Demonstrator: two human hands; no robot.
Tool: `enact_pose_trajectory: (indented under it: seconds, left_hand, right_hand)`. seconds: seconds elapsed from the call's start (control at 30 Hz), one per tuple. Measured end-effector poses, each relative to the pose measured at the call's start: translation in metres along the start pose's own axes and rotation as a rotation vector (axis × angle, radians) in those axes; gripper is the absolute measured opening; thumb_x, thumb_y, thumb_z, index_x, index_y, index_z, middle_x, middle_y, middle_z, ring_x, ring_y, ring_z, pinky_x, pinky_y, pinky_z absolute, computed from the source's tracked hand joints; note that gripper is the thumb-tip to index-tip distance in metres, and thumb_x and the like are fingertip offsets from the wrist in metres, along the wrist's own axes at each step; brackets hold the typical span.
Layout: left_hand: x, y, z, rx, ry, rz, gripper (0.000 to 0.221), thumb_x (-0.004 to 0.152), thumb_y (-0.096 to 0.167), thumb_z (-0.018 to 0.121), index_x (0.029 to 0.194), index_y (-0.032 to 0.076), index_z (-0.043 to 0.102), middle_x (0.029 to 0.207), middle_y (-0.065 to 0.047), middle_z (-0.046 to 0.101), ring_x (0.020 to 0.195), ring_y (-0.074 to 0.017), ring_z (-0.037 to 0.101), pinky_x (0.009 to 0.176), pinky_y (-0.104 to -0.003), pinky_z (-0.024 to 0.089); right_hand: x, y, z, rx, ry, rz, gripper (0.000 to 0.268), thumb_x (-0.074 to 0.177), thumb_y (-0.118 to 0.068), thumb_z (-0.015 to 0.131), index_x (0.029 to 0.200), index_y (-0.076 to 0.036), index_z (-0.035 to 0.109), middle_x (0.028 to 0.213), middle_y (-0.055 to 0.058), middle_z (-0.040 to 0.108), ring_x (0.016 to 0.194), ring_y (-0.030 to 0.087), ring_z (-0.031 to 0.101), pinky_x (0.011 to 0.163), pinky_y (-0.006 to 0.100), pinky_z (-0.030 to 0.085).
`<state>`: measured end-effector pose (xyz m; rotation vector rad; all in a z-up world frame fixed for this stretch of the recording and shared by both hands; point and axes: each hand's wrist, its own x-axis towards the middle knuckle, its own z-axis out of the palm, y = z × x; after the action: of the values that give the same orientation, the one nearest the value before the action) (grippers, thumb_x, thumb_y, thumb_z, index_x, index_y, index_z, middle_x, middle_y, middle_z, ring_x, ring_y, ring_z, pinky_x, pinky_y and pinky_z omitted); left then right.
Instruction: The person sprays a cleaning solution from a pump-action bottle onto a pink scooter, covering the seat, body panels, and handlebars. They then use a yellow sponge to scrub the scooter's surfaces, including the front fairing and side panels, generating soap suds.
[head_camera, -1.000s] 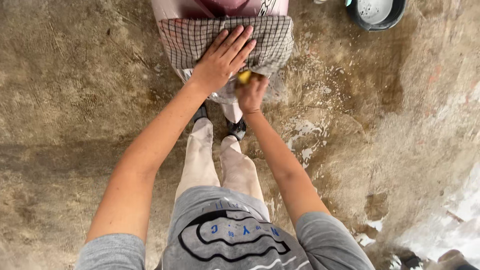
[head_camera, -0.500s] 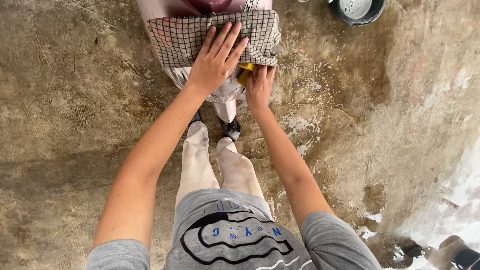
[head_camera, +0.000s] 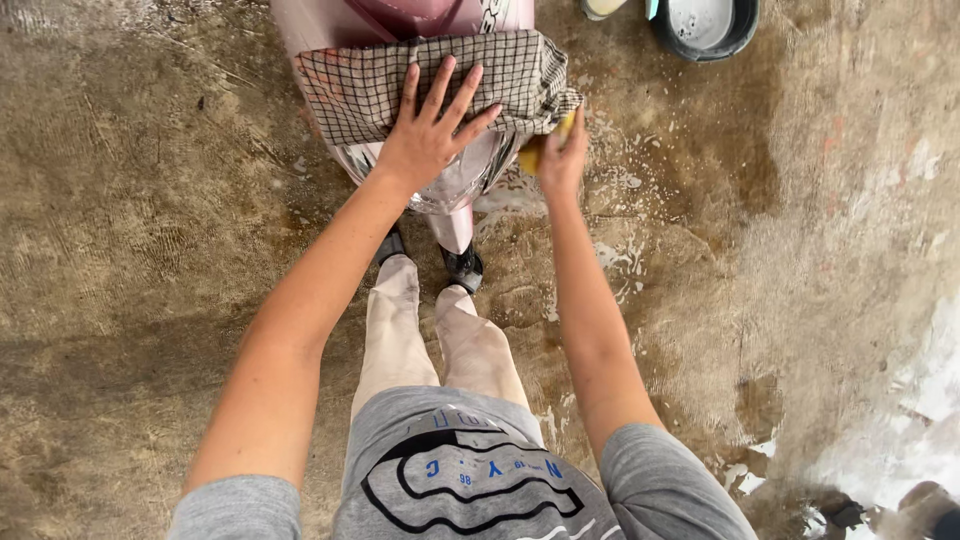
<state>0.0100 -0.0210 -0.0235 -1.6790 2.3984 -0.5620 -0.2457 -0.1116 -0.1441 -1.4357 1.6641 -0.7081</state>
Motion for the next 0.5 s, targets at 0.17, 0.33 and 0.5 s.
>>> enact_pose_trajectory:
  seconds: [0.17,0.33,0.5]
  left_hand:
    - [0.004,0.006,0.0,-0.005,0.01,-0.033,0.101,0.088,-0.005,0.05,0.173,0.036,0.014,0.172,-0.021,-0.014,0.151,-0.052,-0.015,0.114,-0.076,-0.004]
    - [-0.001,0.005,-0.004,-0.072,0.031,-0.029,0.089,0.095,0.002,0.054,0.172,0.033,0.022,0.175,-0.018,-0.005,0.157,-0.0467,-0.008,0.119,-0.073,-0.003]
    - [-0.025,-0.003,-0.002,-0.171,0.193,0.097,0.054,0.101,0.013,0.06,0.154,0.022,0.052,0.166,-0.016,0.029,0.155,-0.0321,0.023,0.124,-0.06,0.017]
  right_hand:
    - [-0.017,0.004,-0.041,-0.158,0.015,-0.153,0.06,0.099,-0.018,0.061,0.153,-0.004,0.04,0.135,0.019,0.054,0.114,0.028,0.061,0.098,0.042,0.058]
    - [-0.141,0.025,-0.01,-0.046,0.255,-0.33,0.059,0.108,-0.019,0.058,0.155,-0.001,0.027,0.149,0.027,0.041,0.132,0.04,0.049,0.111,0.052,0.049]
    - [-0.177,0.019,0.011,0.455,0.429,0.445,0.056,0.103,-0.023,0.056,0.149,-0.005,0.03,0.133,0.017,0.054,0.11,0.026,0.062,0.093,0.042,0.057]
